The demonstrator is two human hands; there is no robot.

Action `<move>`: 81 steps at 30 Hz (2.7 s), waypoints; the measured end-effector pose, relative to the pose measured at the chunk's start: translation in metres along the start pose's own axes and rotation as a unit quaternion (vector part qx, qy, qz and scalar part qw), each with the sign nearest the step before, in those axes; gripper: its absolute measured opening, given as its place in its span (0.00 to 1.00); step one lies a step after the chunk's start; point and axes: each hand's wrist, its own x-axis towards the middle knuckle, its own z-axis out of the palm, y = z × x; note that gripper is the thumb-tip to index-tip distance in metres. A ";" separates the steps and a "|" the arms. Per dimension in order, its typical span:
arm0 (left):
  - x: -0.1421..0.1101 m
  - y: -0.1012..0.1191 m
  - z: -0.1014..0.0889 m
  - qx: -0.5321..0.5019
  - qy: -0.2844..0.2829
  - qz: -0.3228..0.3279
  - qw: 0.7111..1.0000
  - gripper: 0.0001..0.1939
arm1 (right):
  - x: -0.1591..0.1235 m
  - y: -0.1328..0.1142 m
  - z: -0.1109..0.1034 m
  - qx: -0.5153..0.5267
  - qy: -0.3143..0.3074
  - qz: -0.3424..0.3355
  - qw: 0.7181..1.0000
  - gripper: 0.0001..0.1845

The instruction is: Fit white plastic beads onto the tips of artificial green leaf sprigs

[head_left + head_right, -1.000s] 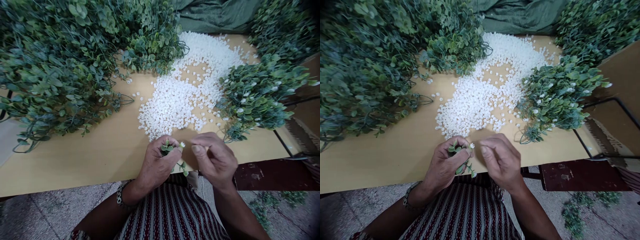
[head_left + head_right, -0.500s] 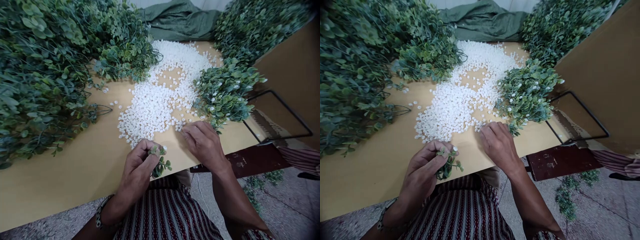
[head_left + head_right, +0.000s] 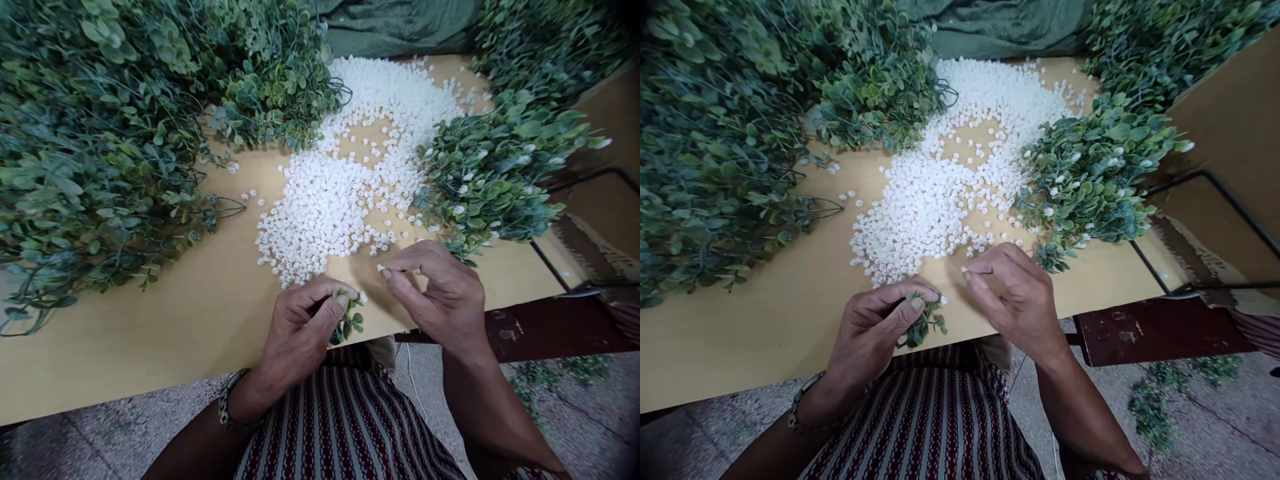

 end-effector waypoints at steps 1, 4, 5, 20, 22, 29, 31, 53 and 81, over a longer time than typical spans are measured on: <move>0.000 0.002 0.000 0.013 -0.009 -0.001 1.000 0.08 | 0.001 -0.005 0.001 0.063 -0.002 0.019 0.998 0.06; 0.001 0.010 0.001 0.043 -0.039 -0.013 0.998 0.09 | 0.007 -0.018 0.006 0.190 -0.031 0.069 0.979 0.05; 0.001 0.012 0.000 0.043 -0.052 -0.018 0.998 0.10 | 0.008 -0.021 0.008 0.213 -0.043 0.077 0.973 0.05; 0.011 0.031 -0.005 0.072 -0.089 -0.019 0.993 0.16 | 0.019 -0.024 0.022 0.279 -0.045 0.040 0.958 0.05; 0.011 0.031 -0.004 0.065 -0.081 -0.021 0.994 0.15 | 0.019 -0.023 0.024 0.275 -0.039 0.038 0.960 0.05; 0.014 0.031 -0.001 0.068 -0.057 -0.024 0.996 0.16 | 0.016 -0.019 0.028 0.204 -0.008 -0.018 0.979 0.06; 0.014 0.031 -0.001 0.076 -0.054 -0.020 0.995 0.16 | 0.015 -0.018 0.028 0.180 -0.007 -0.042 0.983 0.07; 0.010 0.018 -0.001 0.240 -0.049 0.052 0.968 0.16 | 0.005 -0.012 0.019 0.044 -0.033 -0.220 0.974 0.12; 0.008 0.019 0.015 0.149 0.037 0.058 0.986 0.08 | -0.003 -0.014 0.023 0.112 0.030 -0.068 0.991 0.06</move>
